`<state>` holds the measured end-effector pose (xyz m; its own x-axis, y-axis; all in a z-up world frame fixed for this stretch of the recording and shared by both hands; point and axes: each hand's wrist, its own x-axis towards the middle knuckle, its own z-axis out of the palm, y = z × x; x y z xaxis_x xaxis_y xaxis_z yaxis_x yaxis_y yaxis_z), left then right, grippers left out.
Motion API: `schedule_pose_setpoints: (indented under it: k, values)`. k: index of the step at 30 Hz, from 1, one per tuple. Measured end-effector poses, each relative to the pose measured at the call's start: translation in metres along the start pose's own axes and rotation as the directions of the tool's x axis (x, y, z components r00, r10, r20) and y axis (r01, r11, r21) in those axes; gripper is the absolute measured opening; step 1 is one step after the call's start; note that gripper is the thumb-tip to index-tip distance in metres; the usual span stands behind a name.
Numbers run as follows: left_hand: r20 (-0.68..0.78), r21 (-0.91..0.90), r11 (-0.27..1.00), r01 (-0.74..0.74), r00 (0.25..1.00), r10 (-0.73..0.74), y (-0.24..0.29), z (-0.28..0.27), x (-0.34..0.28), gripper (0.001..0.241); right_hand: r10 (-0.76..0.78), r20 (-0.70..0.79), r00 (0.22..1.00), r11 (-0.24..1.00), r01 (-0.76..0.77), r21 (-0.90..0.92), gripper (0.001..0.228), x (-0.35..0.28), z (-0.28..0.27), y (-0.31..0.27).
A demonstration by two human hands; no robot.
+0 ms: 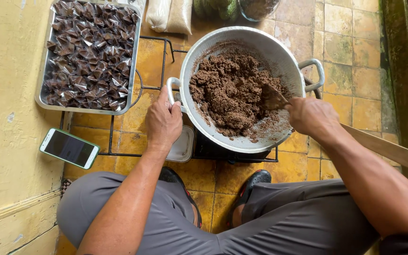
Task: Stirring a thick brown food mixture in a large pot using a wooden paddle
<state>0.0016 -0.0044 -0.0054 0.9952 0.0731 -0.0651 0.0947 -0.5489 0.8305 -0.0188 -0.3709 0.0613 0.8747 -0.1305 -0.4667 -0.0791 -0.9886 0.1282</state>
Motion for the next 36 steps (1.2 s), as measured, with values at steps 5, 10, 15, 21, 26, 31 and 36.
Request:
schedule_pose_setpoints:
  k: [5,10,15,21,26,31,36]
  values:
    - [-0.009,0.036,0.999,0.002,1.000,-0.002,-0.007,0.003,0.001,0.058,-0.067,-0.063,0.996,0.991,0.074,0.109,0.046,0.041,0.003,-0.027]
    - [0.005,0.019,1.000,0.022,1.000,-0.022,-0.009,0.003,0.004,0.060,-0.125,-0.160,0.979,0.991,0.130,0.026,0.041,0.025,-0.020,-0.046]
    - [0.011,0.027,0.999,0.017,1.000,-0.018,-0.009,0.003,0.005,0.059,-0.319,-0.243,0.916,0.944,0.285,-0.166,0.031,-0.030,-0.046,-0.052]
    - [0.006,-0.004,1.000,0.005,1.000,-0.005,-0.005,0.000,0.002,0.056,-0.194,-0.271,0.943,0.953,0.115,-0.281,0.025,-0.074,-0.079,-0.039]
    - [0.016,0.038,0.999,0.026,1.000,-0.026,0.000,-0.002,0.000,0.057,0.065,-0.320,0.945,0.931,-0.173,-0.322,0.027,-0.033,-0.033,0.023]
    - [0.031,0.194,0.977,0.091,0.995,-0.099,0.002,0.006,0.005,0.064,0.389,0.033,0.921,0.841,-0.340,-0.422,0.054,-0.031,-0.055,-0.009]
    - [0.026,0.249,0.965,0.085,0.995,-0.094,0.003,0.008,0.004,0.063,0.262,0.164,0.951,0.965,-0.254,-0.066,0.048,-0.002,-0.033,-0.011]
